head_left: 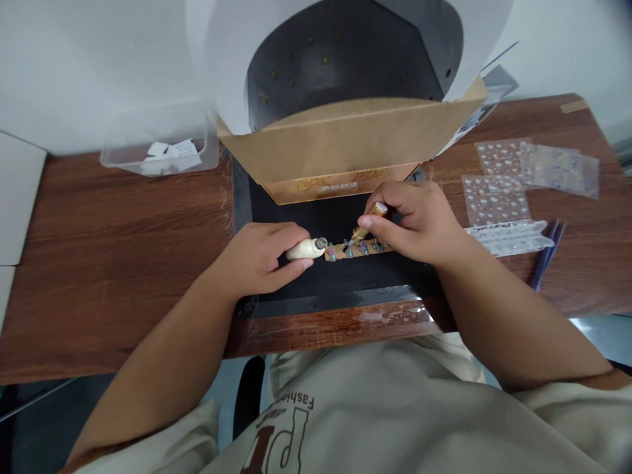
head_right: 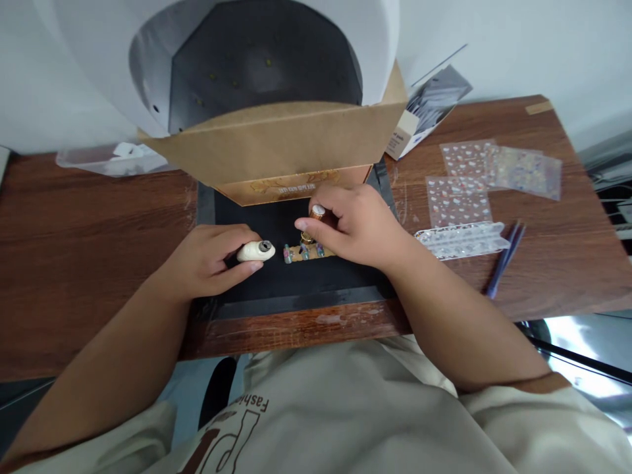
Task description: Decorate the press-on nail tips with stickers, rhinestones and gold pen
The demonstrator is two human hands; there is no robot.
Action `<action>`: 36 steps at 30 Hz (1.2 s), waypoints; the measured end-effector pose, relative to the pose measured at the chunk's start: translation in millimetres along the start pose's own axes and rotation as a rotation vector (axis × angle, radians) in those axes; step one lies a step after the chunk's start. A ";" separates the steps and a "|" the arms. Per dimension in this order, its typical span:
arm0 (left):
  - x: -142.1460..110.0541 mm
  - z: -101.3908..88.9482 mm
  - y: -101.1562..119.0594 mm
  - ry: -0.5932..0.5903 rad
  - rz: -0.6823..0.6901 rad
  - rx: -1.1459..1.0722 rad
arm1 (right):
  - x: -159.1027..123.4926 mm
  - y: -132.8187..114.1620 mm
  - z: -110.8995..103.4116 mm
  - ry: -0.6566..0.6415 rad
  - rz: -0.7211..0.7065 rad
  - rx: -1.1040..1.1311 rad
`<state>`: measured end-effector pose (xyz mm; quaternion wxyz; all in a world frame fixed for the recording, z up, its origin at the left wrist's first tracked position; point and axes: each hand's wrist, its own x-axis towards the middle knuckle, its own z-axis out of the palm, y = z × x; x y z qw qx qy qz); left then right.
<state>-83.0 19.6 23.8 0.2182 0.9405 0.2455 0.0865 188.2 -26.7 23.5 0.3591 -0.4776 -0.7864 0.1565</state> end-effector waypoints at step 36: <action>1.1 1.3 0.4 0.007 0.015 -0.079 | -2.8 -2.7 -5.9 0.003 -0.230 -0.171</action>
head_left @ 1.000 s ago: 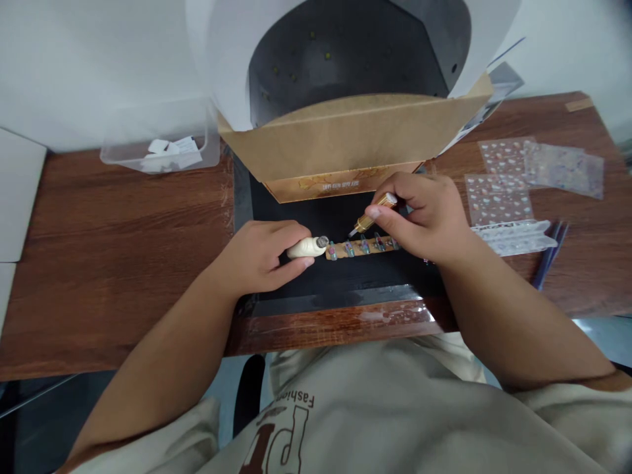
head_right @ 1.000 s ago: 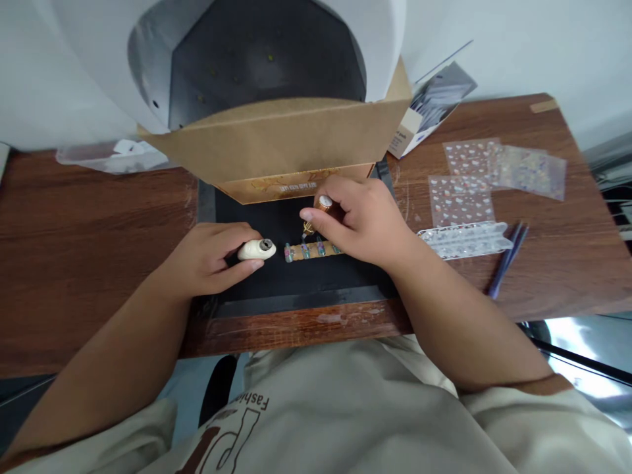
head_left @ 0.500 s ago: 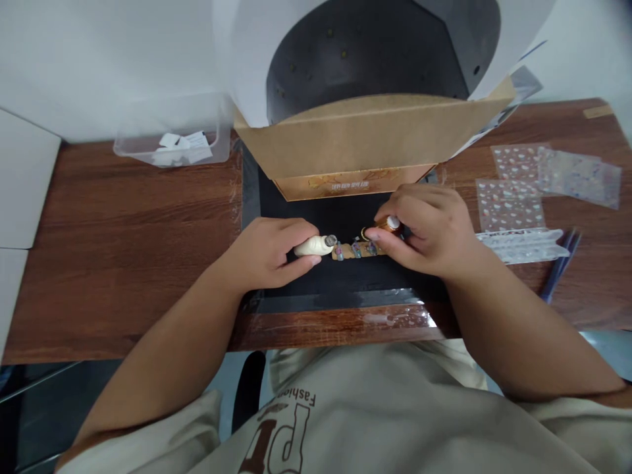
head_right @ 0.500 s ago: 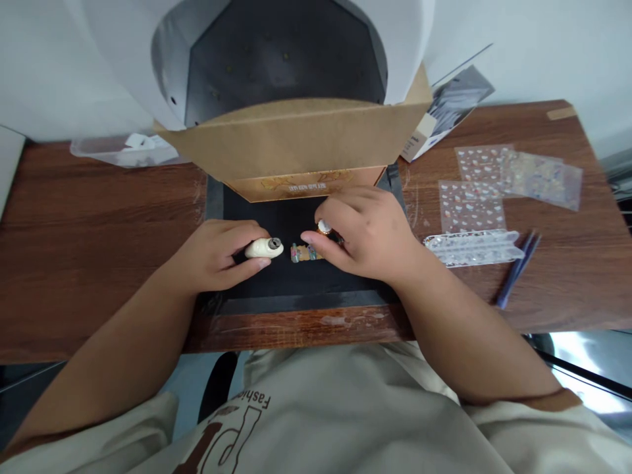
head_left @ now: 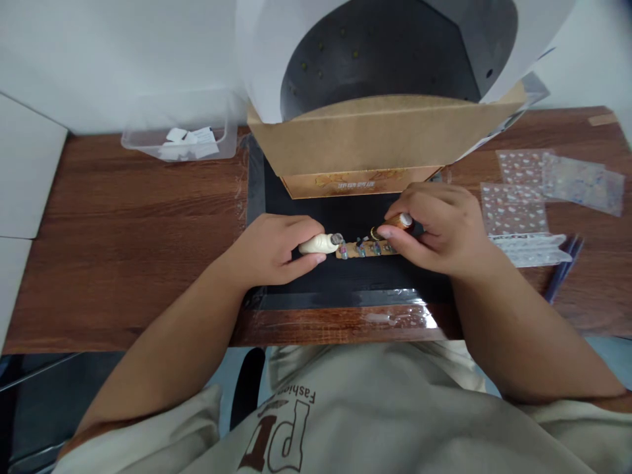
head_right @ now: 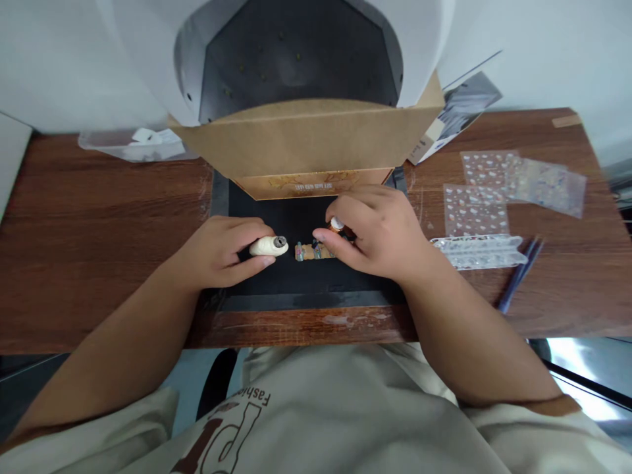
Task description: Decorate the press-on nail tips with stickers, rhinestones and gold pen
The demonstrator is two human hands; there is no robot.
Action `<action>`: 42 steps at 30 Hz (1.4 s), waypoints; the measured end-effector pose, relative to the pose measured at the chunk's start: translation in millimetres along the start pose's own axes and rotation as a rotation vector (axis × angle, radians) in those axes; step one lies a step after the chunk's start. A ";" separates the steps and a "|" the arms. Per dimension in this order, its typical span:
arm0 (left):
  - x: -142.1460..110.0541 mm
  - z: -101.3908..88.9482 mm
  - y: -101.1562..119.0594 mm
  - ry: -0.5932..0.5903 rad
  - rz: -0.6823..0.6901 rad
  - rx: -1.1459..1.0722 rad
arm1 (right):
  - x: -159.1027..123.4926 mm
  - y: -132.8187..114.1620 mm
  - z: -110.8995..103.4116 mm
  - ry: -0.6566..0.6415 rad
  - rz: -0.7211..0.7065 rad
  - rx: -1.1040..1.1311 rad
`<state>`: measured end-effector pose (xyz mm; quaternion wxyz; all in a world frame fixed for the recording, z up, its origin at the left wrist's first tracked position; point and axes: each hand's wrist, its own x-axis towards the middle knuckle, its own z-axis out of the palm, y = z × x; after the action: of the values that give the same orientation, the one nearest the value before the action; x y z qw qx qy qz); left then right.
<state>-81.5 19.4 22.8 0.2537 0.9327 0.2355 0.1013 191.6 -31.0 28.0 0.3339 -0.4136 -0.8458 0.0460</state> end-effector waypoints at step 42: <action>-0.4 1.4 0.5 0.023 0.012 0.031 | 3.3 -4.3 -2.7 0.033 -0.220 -0.108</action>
<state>-81.3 18.3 21.9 0.2359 0.9367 0.2342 0.1101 188.9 -31.9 33.4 0.3281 -0.3362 -0.8817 -0.0433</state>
